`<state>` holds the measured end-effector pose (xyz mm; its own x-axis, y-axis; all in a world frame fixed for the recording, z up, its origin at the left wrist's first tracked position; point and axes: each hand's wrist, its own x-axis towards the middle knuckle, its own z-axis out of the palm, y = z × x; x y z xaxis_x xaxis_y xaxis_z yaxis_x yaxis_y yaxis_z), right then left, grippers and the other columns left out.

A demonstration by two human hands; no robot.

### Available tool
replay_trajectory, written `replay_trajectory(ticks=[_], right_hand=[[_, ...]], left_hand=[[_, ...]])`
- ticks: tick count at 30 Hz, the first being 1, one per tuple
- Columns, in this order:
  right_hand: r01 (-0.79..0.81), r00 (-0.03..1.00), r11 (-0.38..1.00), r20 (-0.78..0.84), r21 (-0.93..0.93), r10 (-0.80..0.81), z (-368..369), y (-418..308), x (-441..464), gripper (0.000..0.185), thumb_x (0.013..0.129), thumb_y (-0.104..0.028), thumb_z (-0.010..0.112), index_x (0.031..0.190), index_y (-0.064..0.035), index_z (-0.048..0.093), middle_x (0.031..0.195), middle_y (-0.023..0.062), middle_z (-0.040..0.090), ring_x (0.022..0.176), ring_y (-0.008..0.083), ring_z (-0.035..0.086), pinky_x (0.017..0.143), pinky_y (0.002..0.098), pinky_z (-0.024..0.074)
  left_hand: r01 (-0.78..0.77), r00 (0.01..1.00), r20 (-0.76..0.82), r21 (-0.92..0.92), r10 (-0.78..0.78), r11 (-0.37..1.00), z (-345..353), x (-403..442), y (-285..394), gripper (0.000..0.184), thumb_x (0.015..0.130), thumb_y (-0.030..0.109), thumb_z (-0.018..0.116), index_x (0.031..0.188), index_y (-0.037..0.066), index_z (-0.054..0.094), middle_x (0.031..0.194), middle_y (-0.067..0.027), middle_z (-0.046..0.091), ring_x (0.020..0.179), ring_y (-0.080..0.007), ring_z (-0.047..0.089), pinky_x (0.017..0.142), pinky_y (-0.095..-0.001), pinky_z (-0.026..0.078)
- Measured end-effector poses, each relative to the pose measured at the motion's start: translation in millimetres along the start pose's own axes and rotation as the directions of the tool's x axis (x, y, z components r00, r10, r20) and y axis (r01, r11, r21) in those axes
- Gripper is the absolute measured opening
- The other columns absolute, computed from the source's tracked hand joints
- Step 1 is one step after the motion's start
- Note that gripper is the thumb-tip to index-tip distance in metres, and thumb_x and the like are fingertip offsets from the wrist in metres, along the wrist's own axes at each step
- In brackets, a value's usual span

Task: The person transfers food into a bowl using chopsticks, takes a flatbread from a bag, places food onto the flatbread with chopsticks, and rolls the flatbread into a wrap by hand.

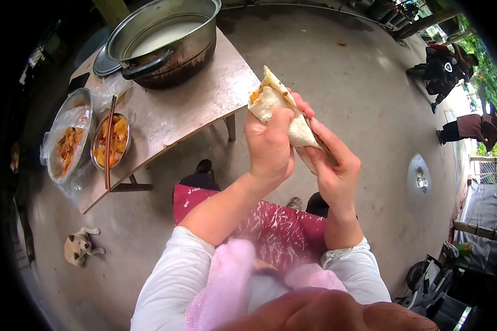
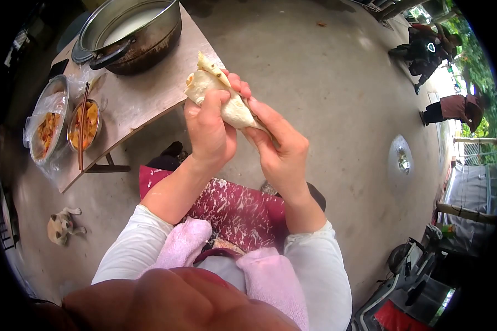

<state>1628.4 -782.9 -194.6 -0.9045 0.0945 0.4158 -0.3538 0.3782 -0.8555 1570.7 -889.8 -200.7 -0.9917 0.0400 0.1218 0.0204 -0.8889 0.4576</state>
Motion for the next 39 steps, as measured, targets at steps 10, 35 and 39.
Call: replay_trajectory(ticks=[10,35,39], right_hand=[[-0.039,0.996,0.971,0.085,0.236,0.020,-16,6,6,0.039,0.086,0.009,0.061,0.124,0.0030,0.058,0.119,0.0118,0.064,0.109,0.0177,0.059,0.096,0.0300,0.0459],[0.150,0.985,0.942,0.041,0.299,-0.170,-45,-44,-21,0.008,0.072,-0.010,0.068,0.068,-0.0026,0.068,0.075,0.0136,0.070,0.058,0.0241,0.062,0.053,0.0291,0.0467],[0.244,0.954,0.914,0.087,0.324,-0.286,-44,-52,-10,0.011,0.074,-0.009,0.067,0.064,-0.0043,0.066,0.074,0.0118,0.069,0.056,0.0231,0.060,0.049,0.0298,0.0449]], left_hand=[[-0.045,0.982,0.188,0.074,0.031,0.996,3,-7,4,0.044,0.077,-0.002,0.056,0.119,0.001,0.041,0.099,-0.0066,0.051,0.096,-0.0180,0.050,0.088,-0.0336,0.044],[-0.529,0.586,0.791,0.209,0.176,0.822,33,-53,45,0.038,0.068,-0.006,0.075,0.084,0.011,0.045,0.088,-0.0053,0.053,0.087,-0.0249,0.058,0.072,-0.0356,0.047],[-0.522,0.492,0.834,0.056,0.247,0.851,47,-44,48,0.029,0.071,-0.007,0.069,0.076,0.009,0.045,0.085,-0.0074,0.056,0.082,-0.0263,0.060,0.062,-0.0355,0.046]])
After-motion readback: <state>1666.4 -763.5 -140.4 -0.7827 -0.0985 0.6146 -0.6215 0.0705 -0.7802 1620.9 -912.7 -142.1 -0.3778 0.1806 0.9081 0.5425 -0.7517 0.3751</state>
